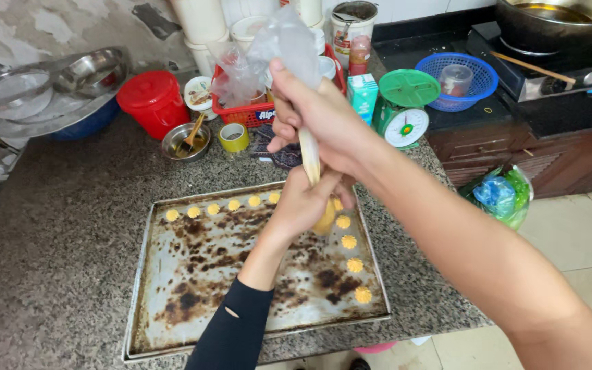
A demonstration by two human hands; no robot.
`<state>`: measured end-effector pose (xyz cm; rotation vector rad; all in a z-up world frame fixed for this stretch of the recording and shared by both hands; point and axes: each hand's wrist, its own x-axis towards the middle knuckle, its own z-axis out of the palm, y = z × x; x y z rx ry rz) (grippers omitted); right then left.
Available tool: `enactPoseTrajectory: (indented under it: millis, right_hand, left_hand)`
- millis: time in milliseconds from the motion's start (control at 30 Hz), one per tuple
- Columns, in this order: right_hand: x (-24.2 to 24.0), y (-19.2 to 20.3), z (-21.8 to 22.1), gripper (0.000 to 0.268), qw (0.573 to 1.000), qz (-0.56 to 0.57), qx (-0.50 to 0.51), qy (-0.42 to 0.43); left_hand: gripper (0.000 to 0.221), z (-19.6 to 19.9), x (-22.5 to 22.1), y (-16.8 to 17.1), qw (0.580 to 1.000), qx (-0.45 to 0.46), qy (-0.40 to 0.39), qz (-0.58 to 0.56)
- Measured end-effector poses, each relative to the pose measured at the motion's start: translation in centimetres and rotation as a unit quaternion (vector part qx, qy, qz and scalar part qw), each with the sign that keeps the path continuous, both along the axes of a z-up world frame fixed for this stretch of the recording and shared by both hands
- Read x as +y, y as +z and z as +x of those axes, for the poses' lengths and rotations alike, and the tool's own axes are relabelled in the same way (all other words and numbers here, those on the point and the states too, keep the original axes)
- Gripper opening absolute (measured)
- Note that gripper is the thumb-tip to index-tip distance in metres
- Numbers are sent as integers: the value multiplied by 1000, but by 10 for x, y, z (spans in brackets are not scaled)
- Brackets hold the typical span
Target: The person pipes stars of dough onto a baking sheet, then refills a piping bag with dough from a bowl using a plastic scraper.
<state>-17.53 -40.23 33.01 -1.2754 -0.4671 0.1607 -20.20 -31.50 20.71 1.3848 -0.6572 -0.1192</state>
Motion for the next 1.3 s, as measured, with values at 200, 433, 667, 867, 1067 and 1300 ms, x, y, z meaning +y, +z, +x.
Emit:
enactPoseTrajectory:
  millis: [200,433,667,867,1067,1300]
  right_hand:
    - [-10,-44,64,36,989,-128,26,-75]
    - [-18,-134,45,19,975,-105,119,-158]
    - [-56,-113,17,32,872,-370,-304,-104]
    - [-78,-136,51,68,920,-326,-163,-147]
    - [-76,-216,81,76,912,-374,-167,-17]
    - [-94,-272,122,45,934,-356,10,23]
  left_hand:
    - [52,3,34,21,993,51,-96,-39]
    - [65,27,51,35,993,56,-100,0]
    - [58,77,48,-28,924,-253,221,180]
    - [32,106,24,-57,963,38,264,32]
    - [46,120,-5,-95,964,-49,256,-47]
    - [44,142,-12,-132,978,-63,197,17]
